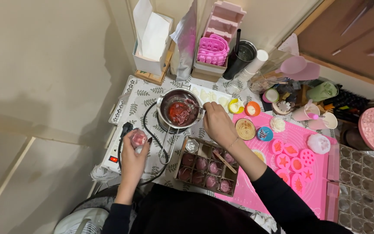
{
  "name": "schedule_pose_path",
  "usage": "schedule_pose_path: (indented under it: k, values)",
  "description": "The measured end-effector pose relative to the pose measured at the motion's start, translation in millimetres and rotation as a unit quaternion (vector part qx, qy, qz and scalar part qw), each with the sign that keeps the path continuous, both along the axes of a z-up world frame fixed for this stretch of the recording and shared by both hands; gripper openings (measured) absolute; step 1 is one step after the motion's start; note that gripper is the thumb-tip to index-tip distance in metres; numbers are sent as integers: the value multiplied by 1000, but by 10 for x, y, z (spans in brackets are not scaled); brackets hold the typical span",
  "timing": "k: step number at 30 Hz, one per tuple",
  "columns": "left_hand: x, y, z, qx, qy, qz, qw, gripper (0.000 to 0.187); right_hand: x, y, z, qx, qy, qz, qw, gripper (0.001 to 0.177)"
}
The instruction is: The person holds a small jar and repeatedly dips it into a pot of melted red wax on a hot plate, then wipes a spoon with a tissue and stirs the wax in the pot. Silicone molds and finished wax pieces sit on the work table.
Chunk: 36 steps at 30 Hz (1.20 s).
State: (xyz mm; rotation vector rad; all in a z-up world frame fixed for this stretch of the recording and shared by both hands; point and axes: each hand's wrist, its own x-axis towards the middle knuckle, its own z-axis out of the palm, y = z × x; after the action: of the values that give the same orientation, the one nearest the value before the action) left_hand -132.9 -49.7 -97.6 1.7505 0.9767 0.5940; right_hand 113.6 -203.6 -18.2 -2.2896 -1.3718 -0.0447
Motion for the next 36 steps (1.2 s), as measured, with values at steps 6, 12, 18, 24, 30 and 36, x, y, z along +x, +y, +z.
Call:
schedule_pose_path:
  k: [6, 12, 18, 24, 30, 36]
  values:
    - [100, 1, 379, -24, 3, -3, 1000, 53, -167, -103, -299, -6, -7, -18, 1000, 21]
    - [212, 72, 552, 43, -67, -46, 996, 51, -290, -143, -396, -13, -9, -28, 999, 20]
    - [383, 145, 828, -14, -36, -96, 995, 53, -267, -105, -126, 32, 137, -112, 984, 20]
    - [597, 192, 765, 123, -63, -152, 979, 55, -58, -116, 114, 12, 264, -146, 953, 24]
    - [770, 187, 924, 17, -22, -175, 984, 51, -205, -21, 777, -27, 339, -102, 935, 23]
    - [944, 171, 1123, -22, -55, -194, 979, 52, -343, 52, 931, 81, 72, 91, 990, 17]
